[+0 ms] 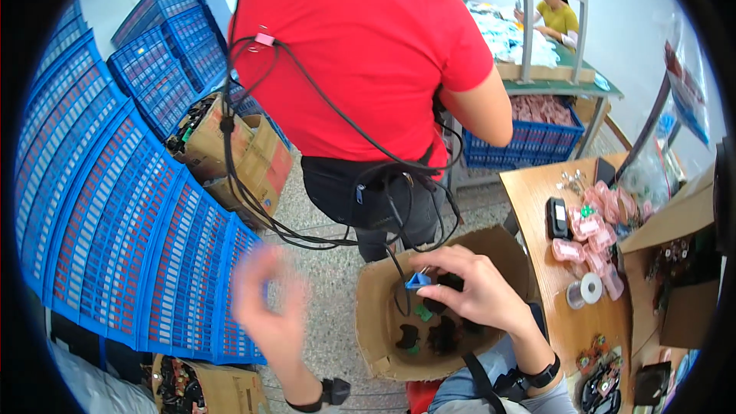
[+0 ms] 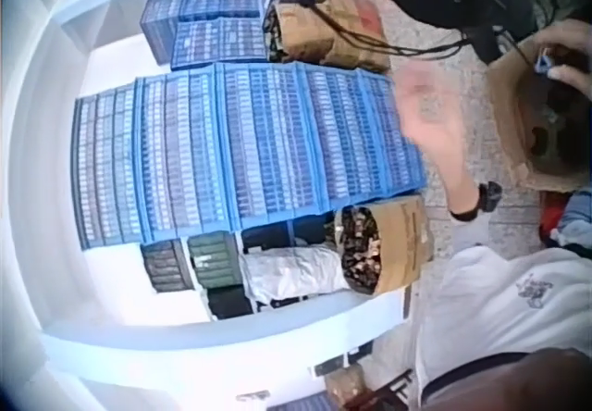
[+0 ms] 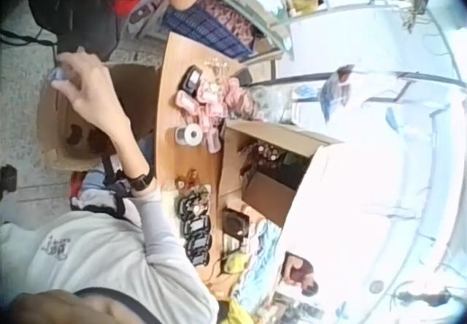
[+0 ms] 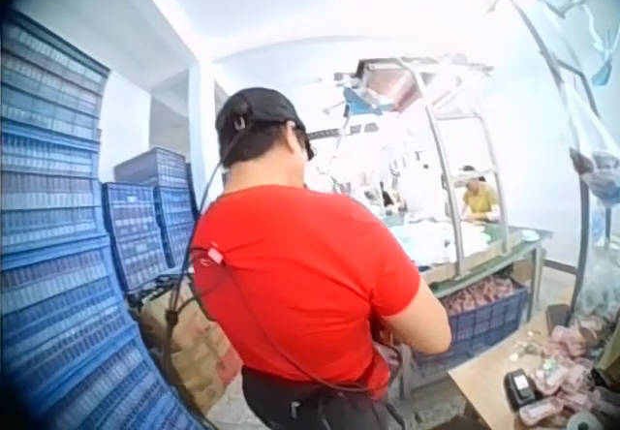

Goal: Soldering electronic components and wires onto a circuit board for a game controller.

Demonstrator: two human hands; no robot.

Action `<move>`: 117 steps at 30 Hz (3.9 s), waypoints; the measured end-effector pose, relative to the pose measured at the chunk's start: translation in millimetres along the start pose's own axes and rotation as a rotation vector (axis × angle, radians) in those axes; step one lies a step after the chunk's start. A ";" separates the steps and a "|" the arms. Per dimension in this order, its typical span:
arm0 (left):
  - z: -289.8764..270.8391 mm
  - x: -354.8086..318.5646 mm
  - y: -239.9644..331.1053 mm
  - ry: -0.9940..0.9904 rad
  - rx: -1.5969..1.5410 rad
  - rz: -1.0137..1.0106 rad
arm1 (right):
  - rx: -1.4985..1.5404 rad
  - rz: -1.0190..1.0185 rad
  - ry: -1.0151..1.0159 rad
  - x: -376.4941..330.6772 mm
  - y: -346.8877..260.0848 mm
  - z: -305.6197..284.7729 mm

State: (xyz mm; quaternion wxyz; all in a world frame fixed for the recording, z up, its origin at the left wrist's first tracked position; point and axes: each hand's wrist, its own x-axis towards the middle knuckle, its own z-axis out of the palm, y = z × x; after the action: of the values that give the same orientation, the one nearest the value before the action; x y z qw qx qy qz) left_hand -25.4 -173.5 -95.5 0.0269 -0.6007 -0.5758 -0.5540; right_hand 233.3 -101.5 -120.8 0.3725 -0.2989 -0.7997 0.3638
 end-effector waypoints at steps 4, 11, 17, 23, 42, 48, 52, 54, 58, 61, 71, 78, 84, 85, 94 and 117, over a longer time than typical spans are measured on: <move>32.2 93.2 -76.8 0.442 0.375 0.012 | 0.368 0.192 0.043 13.9 4.5 -1.9; 181.4 89.5 -109.0 0.499 -0.232 -0.058 | 0.573 0.242 0.165 29.3 19.3 13.9; 196.5 109.9 -113.3 0.599 -0.363 -0.327 | 0.573 0.329 0.155 45.3 23.2 13.1; 199.8 95.8 -112.0 0.511 -0.084 -0.027 | 0.530 0.297 0.126 66.1 20.5 21.0; 198.7 110.1 -114.9 0.530 -0.295 -0.194 | 0.492 0.243 0.125 98.3 2.3 20.9; 203.0 106.8 -118.8 0.500 -0.157 -0.009 | 0.177 -0.008 0.058 158.2 -26.4 4.1; 201.5 107.9 -124.8 0.461 -0.164 -0.038 | -0.128 -0.042 -0.004 185.8 -41.3 -13.4; 199.4 107.9 -128.5 0.473 -0.217 -0.052 | -0.096 -0.020 -0.015 189.0 -44.1 -18.3; 198.7 105.8 -134.4 0.492 -0.304 -0.110 | -0.173 -0.141 0.018 195.6 -41.5 -15.5; 199.3 103.4 -136.9 0.515 -0.403 -0.169 | -0.236 -0.174 0.013 205.7 -39.8 -8.3; 187.8 102.7 -141.2 0.438 -0.934 -0.502 | -0.769 -0.471 -0.100 242.9 -59.7 12.6; 188.6 103.0 -146.6 0.416 -0.929 -0.461 | -0.054 -0.081 0.254 115.3 -29.7 -30.5; 185.6 103.1 -151.1 0.357 -0.927 -0.428 | 0.605 0.527 0.511 -43.7 139.9 -13.8; 185.8 102.5 -152.0 0.356 -0.899 -0.441 | 0.575 0.641 0.478 -60.6 163.4 -6.9; 182.8 103.5 -158.0 0.250 -0.815 -0.439 | 1.207 0.537 0.029 -70.1 200.4 71.3; 178.1 93.9 -170.5 0.118 -0.756 -0.442 | 0.395 0.037 0.176 260.7 -30.6 108.2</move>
State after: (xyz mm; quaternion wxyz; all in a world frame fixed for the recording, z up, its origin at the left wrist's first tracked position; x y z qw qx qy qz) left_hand -61.4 65.3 -201.8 -0.2810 -0.3980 -0.4446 -0.7516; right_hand -2.9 37.9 -47.1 0.4855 -0.2654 -0.6717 0.4926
